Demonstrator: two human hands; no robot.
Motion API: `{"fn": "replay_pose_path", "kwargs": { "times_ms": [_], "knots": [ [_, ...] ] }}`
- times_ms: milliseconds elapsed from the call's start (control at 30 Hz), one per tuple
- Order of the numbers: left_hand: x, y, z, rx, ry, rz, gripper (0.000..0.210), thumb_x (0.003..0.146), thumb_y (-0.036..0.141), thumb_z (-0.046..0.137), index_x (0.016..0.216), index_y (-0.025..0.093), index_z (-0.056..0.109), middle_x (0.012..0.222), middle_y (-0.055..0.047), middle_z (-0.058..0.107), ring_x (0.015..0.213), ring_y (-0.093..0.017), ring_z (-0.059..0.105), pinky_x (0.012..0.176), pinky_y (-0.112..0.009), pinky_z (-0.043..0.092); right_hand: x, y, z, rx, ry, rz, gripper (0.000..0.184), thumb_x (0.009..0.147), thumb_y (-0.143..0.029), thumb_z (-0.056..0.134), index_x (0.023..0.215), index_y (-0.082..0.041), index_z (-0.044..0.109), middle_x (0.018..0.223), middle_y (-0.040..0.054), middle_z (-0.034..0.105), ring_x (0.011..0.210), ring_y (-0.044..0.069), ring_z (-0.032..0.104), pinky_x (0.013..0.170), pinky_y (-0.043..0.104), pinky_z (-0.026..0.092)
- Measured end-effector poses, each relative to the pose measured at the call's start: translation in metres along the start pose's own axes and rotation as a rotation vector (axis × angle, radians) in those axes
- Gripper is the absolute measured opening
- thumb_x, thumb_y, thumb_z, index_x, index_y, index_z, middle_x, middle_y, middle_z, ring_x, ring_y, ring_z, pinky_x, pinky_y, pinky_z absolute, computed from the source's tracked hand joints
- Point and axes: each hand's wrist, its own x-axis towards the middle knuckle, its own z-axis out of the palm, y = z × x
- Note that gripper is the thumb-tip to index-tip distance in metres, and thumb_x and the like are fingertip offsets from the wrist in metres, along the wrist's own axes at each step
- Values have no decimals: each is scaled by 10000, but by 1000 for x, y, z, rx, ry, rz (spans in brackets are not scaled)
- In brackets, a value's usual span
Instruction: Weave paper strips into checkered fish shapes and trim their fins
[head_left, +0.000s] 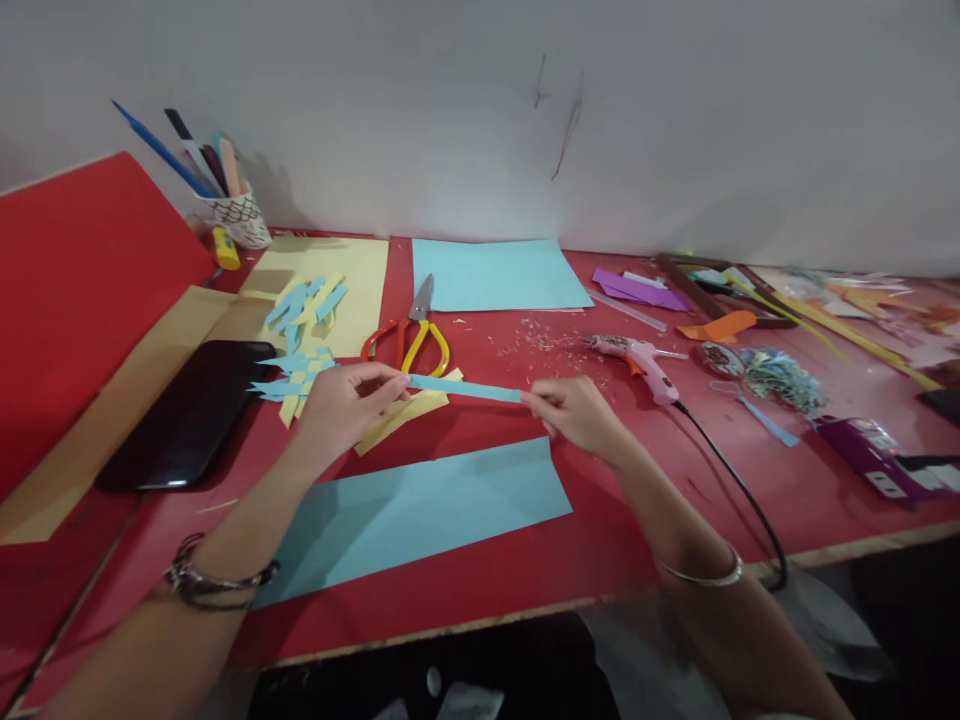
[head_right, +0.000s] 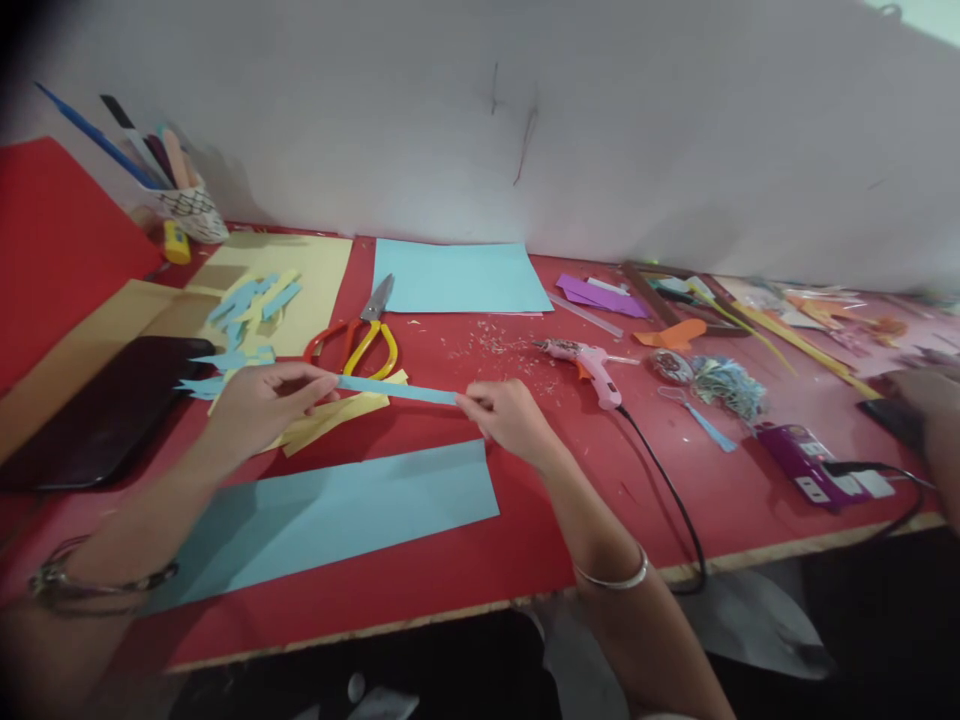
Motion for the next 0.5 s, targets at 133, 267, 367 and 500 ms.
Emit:
{"fn": "replay_pose_path", "kwargs": {
  "times_ms": [133, 267, 367, 500],
  "knots": [
    [2, 3, -4, 257, -87, 12, 267, 713, 411, 491, 653, 201, 644, 541, 2, 616, 498, -131, 521, 457, -211, 344, 2, 0, 4, 6, -74, 3, 297, 802, -278, 413, 527, -167, 441, 426, -44, 459, 426, 65, 422, 492, 181, 314],
    [-3, 3, -16, 467, -160, 52, 262, 708, 430, 499, 658, 225, 654, 619, -26, 651, 570, -180, 567, 447, -231, 329, 4, 0, 6, -11, -53, 49, 224, 794, -265, 410, 602, -171, 476, 471, -41, 460, 453, 80, 431, 511, 196, 321],
    [-13, -4, -30, 505, -224, 102, 309, 751, 462, 454, 816, 233, 652, 763, -32, 678, 668, -188, 608, 506, -234, 392, 5, 2, 7, -28, 39, 58, 152, 795, -268, 417, 698, -183, 497, 530, -33, 490, 488, 97, 454, 532, 211, 346],
    [-36, -22, -45, 532, -230, 247, 371, 728, 509, 485, 943, 245, 633, 1001, -43, 650, 904, -225, 599, 676, -253, 456, 5, -1, 9, -65, 199, -73, 110, 795, -253, 437, 820, -174, 509, 760, 41, 571, 694, 138, 532, 650, 250, 403]
  ]
}}
